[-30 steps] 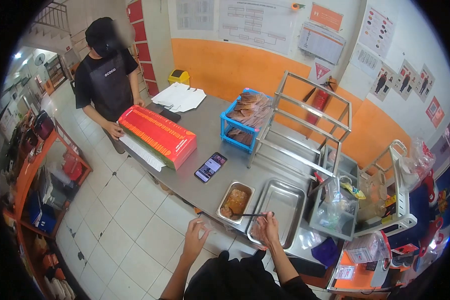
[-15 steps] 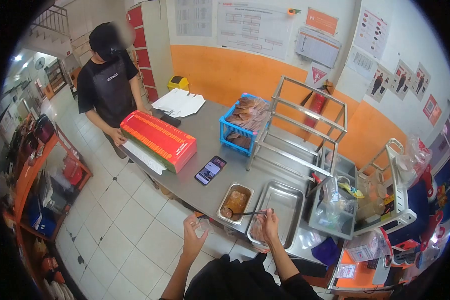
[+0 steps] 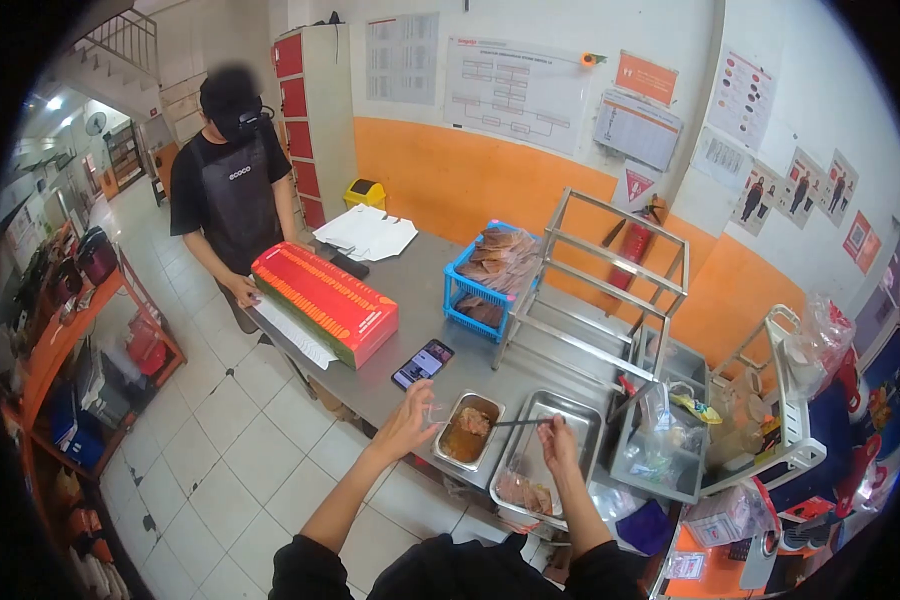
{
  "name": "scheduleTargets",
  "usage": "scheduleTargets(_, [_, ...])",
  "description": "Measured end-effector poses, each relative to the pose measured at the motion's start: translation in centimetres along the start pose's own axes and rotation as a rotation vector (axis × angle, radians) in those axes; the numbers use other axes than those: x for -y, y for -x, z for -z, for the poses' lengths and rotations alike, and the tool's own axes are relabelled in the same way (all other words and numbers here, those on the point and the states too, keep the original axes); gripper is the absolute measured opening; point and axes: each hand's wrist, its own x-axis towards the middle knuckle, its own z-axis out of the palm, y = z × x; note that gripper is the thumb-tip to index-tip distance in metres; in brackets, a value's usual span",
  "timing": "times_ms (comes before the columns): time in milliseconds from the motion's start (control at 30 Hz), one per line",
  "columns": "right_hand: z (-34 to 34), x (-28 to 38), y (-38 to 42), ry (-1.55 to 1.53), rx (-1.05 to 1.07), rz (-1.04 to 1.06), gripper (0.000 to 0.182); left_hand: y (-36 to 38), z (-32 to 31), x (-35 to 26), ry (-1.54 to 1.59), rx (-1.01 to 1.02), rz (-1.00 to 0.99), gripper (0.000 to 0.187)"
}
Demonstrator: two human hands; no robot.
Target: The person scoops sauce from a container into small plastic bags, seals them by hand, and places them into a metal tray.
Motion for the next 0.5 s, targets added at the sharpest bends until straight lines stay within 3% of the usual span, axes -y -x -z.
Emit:
scheduleTargets(200, [-7.5, 9.4, 0.3, 0.219, 0.149, 0.096, 0.024, -2.4, -0.7, 0.3, -0.092, 0.095, -0.159, 0.061])
scheduleTargets(500, [-13.9, 11.8, -1.0, 0.580, 0.335, 0.251, 0.028, -5.1, -1.3, -2.0, -0.055, 0.130, -0.190, 0.064])
